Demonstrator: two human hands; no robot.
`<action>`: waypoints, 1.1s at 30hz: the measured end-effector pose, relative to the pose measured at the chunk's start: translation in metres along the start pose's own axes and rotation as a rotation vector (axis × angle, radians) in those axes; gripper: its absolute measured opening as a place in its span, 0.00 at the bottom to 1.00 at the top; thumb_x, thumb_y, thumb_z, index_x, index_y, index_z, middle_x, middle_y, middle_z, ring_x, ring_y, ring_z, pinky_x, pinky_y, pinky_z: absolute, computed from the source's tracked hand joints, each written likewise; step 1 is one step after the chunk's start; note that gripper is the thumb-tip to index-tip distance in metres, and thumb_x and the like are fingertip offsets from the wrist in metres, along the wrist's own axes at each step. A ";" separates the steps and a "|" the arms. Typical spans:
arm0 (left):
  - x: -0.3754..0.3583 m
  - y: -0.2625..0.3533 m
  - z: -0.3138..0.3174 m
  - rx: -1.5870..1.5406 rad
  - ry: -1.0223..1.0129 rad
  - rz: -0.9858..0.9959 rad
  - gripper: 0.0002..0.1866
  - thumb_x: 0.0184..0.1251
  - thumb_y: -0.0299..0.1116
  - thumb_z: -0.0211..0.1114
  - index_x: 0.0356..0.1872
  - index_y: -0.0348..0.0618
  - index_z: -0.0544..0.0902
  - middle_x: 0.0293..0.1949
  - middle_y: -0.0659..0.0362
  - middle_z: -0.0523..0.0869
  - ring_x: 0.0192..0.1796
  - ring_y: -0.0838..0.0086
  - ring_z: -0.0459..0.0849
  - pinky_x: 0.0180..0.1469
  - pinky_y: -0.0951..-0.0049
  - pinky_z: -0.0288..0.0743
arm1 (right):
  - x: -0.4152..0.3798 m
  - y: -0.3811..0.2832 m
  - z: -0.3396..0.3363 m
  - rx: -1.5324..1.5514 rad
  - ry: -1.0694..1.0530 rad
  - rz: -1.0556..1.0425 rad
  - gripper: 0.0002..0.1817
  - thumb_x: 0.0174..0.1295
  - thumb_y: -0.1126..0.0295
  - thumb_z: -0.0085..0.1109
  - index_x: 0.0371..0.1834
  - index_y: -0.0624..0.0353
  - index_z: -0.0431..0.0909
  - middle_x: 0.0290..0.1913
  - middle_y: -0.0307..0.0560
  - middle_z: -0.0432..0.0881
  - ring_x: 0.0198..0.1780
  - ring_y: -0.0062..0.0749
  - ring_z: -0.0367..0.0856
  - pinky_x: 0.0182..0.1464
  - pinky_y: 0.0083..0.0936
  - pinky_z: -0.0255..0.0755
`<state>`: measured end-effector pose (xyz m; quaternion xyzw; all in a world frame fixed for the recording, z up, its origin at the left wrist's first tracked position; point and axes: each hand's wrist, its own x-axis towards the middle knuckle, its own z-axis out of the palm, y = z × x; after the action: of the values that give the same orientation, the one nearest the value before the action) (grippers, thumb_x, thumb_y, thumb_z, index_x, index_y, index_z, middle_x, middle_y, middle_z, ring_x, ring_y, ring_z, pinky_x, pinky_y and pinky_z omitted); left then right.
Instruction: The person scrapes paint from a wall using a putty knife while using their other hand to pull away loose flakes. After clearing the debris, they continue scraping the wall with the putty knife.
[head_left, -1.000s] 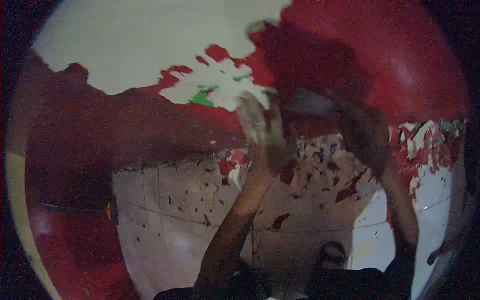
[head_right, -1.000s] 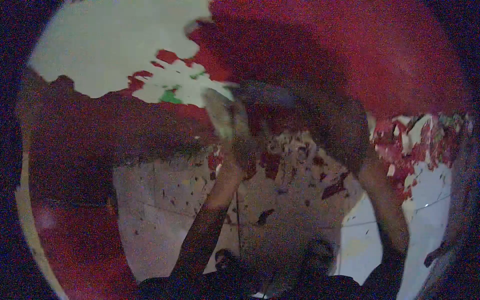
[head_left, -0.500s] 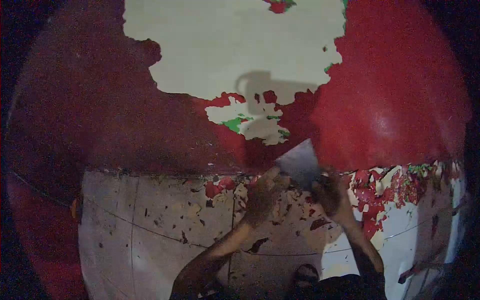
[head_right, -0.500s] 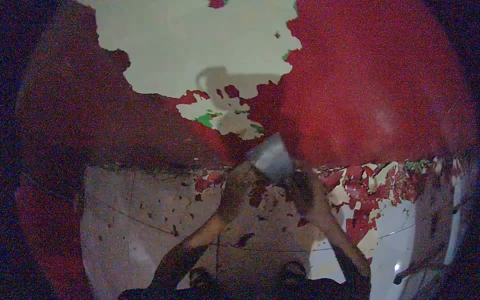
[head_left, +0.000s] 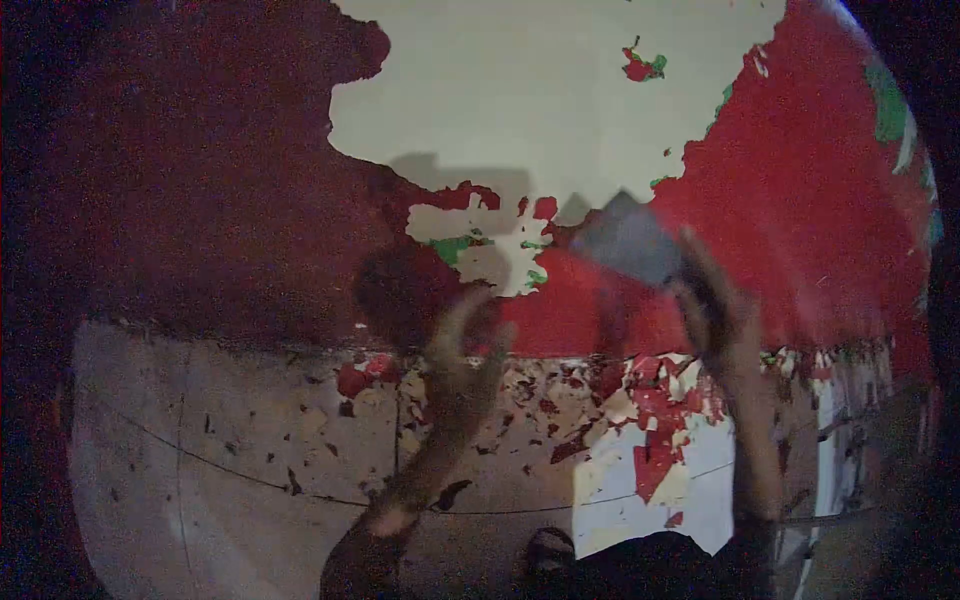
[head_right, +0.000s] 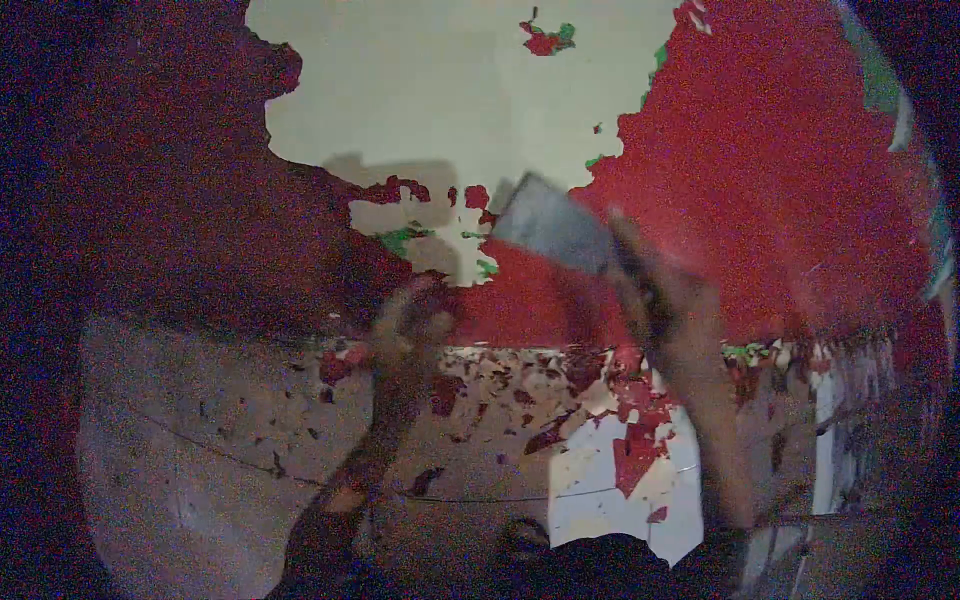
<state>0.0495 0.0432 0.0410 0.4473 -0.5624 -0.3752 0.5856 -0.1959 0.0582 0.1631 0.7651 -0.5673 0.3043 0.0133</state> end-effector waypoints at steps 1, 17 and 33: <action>0.008 -0.004 -0.011 0.173 0.080 0.069 0.32 0.60 0.47 0.64 0.59 0.35 0.70 0.58 0.46 0.72 0.60 0.58 0.71 0.63 0.55 0.62 | 0.020 -0.006 -0.021 -0.112 -0.033 -0.041 0.24 0.62 0.71 0.57 0.63 0.46 0.71 0.42 0.51 0.84 0.35 0.34 0.84 0.38 0.31 0.77; 0.047 -0.011 -0.054 0.836 0.225 0.354 0.53 0.52 0.52 0.69 0.72 0.38 0.49 0.71 0.33 0.40 0.73 0.39 0.39 0.71 0.43 0.42 | 0.091 -0.072 -0.036 -0.654 -0.219 -0.339 0.22 0.58 0.69 0.53 0.57 0.37 0.76 0.39 0.45 0.85 0.33 0.41 0.84 0.34 0.34 0.79; 0.023 0.010 -0.025 0.404 0.069 0.174 0.29 0.61 0.45 0.64 0.56 0.32 0.72 0.58 0.37 0.71 0.62 0.47 0.68 0.63 0.53 0.62 | -0.044 -0.018 0.128 0.810 0.136 0.419 0.13 0.70 0.70 0.47 0.53 0.64 0.65 0.39 0.43 0.75 0.40 0.20 0.71 0.40 0.21 0.68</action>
<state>0.0758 0.0273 0.0584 0.5178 -0.6423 -0.1873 0.5332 -0.1298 0.0552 0.0436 0.5559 -0.5428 0.5470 -0.3115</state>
